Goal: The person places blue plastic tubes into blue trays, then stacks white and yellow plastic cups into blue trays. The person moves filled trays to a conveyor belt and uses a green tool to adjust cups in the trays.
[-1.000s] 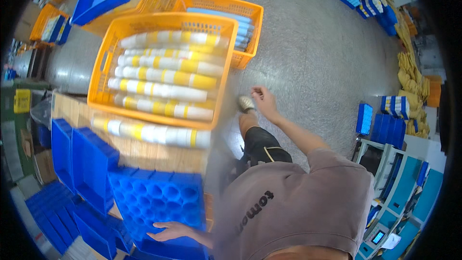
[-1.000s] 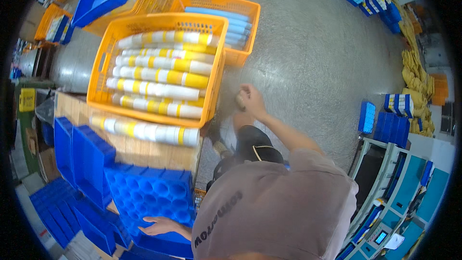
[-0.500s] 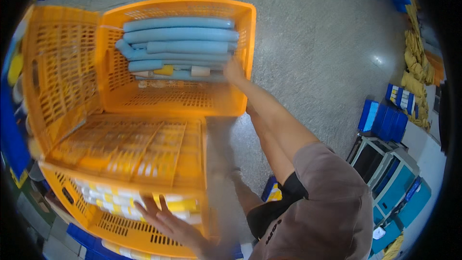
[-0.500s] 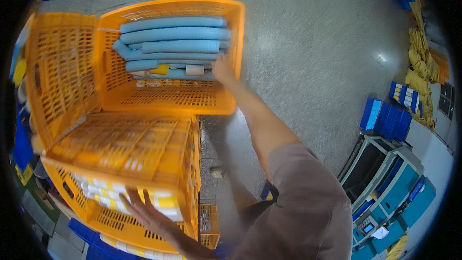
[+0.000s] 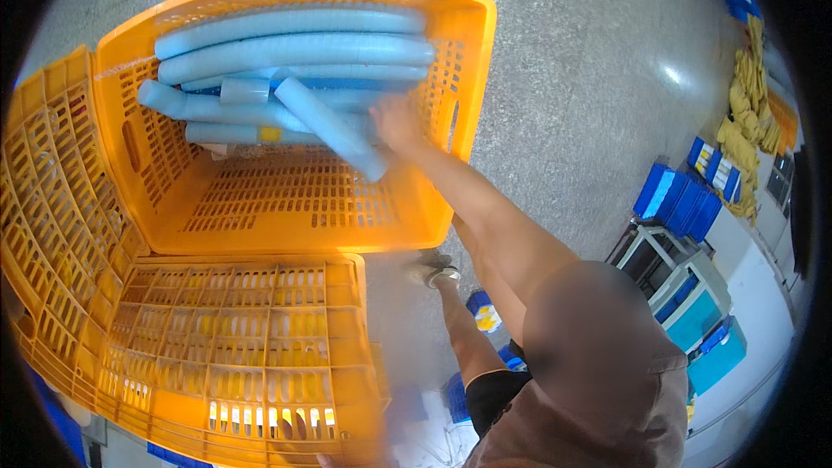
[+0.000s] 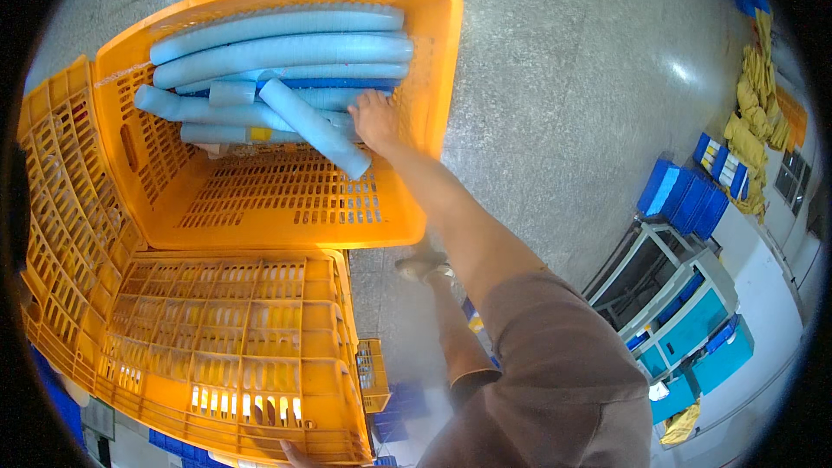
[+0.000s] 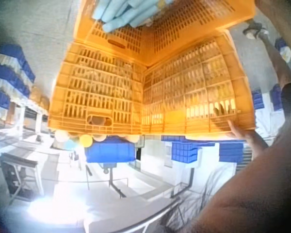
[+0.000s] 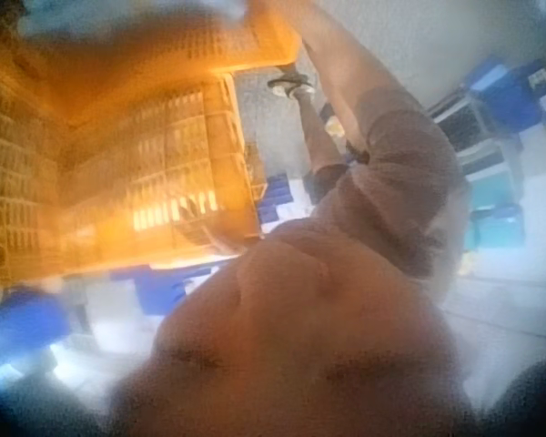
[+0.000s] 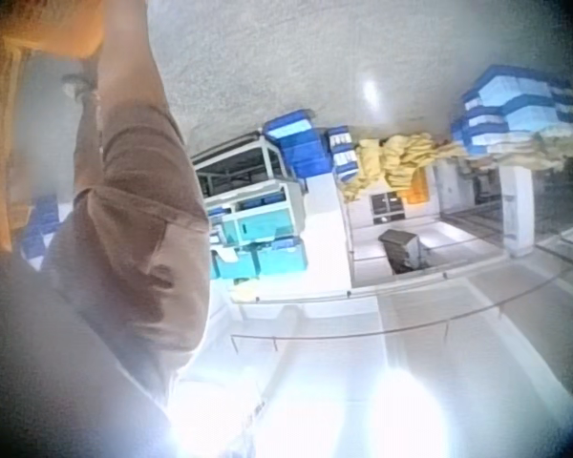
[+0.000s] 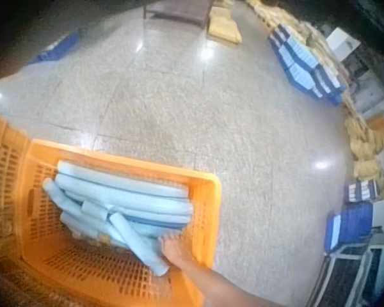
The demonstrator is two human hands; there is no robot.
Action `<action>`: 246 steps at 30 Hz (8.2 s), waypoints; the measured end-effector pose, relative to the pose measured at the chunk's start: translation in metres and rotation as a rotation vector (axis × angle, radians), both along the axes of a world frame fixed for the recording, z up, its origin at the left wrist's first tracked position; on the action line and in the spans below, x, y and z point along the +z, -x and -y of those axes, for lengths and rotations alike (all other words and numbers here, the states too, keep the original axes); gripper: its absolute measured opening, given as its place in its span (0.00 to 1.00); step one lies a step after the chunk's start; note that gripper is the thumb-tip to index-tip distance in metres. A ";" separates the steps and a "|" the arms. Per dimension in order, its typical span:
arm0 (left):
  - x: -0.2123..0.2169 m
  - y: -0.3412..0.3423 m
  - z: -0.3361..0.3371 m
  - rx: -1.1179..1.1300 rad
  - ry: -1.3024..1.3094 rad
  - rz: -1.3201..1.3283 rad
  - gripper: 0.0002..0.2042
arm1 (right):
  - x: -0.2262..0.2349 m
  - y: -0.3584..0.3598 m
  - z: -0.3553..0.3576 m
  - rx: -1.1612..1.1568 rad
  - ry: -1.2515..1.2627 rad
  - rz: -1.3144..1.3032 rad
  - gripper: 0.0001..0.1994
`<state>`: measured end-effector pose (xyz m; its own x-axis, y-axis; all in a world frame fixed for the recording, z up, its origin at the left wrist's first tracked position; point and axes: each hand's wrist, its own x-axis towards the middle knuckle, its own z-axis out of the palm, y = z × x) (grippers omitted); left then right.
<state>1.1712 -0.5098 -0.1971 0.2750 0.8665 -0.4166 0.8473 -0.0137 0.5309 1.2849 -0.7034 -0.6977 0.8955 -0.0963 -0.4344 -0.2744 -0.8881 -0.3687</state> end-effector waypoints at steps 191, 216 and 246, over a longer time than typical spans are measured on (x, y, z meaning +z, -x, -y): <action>0.348 1.109 -0.483 0.990 1.104 1.345 0.26 | 0.690 1.062 -0.706 0.130 -1.136 -1.499 0.39; 0.207 1.125 -0.534 1.076 1.361 1.739 0.38 | 0.645 1.004 -0.721 1.294 -0.666 -0.004 0.17; 0.290 1.122 -0.513 0.741 1.260 1.118 0.33 | 0.715 1.063 -0.681 0.270 -1.165 -1.520 0.35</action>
<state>0.0489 0.0029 0.0931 0.5997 0.2801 -0.7496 -0.2207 0.9583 0.1816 0.2216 -0.0227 0.0175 -0.2958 0.8253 -0.4810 -0.8043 -0.4868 -0.3407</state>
